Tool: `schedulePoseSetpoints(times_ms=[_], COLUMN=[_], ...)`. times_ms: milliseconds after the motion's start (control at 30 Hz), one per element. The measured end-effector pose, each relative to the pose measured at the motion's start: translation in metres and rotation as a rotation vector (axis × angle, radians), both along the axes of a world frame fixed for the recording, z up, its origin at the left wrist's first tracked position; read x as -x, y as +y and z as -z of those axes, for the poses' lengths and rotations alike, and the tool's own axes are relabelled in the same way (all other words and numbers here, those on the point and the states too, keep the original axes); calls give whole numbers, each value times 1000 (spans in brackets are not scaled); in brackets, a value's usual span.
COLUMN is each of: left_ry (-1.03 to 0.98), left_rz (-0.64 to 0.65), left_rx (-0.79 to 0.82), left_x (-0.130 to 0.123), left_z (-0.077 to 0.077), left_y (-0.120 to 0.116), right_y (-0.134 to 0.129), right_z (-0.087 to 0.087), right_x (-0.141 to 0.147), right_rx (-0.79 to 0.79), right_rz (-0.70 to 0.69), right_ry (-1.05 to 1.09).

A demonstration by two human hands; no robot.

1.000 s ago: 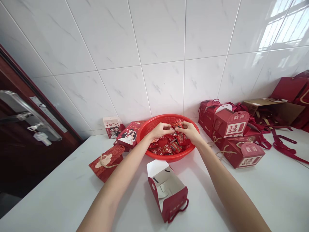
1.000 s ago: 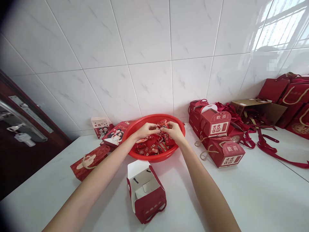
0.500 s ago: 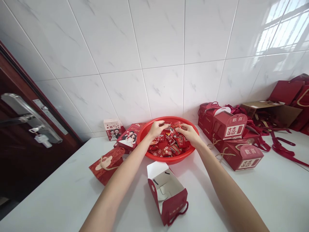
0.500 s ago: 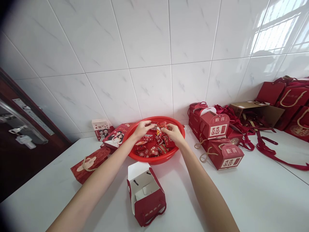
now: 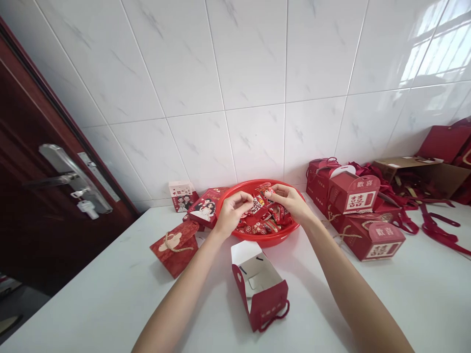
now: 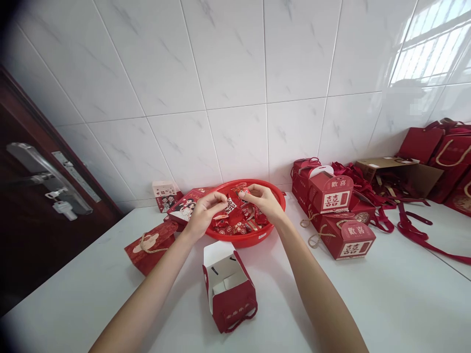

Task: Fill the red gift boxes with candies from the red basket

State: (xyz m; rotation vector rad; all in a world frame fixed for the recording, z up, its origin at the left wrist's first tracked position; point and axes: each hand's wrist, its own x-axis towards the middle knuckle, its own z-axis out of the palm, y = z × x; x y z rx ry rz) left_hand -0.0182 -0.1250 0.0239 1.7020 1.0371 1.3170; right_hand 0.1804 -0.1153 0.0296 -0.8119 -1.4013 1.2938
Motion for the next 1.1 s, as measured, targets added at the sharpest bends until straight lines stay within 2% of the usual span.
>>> schedulePoseSetpoints(times_ms=[233, 333, 433, 600, 767, 867, 933, 1100], left_ry=[157, 369, 605, 827, 961, 1051, 1085, 1019], left_rz=[132, 233, 350, 277, 439, 444, 428, 416], left_rx=[36, 70, 81, 85, 152, 198, 237, 248], left_x=[23, 33, 39, 45, 59, 65, 68, 67], left_z=[-11, -15, -18, -26, -40, -40, -36, -30], left_y=[-51, -69, -83, -92, -92, -91, -90, -90], right_y=[-39, -55, -69, -84, -94, -96, -96, -98], right_z=[-30, -39, -44, -46, -44, -42, -42, -42], right_x=[-3, -2, 2, 12, 23, 25, 26, 33], right_rx=[-142, -148, -176, -308, -325, -310, -269, -138], right_rz=[-128, -210, -222, -248, -389, -323, -245, -196], right_ry=[-235, -320, -457, -627, -805, -904, -828, -337])
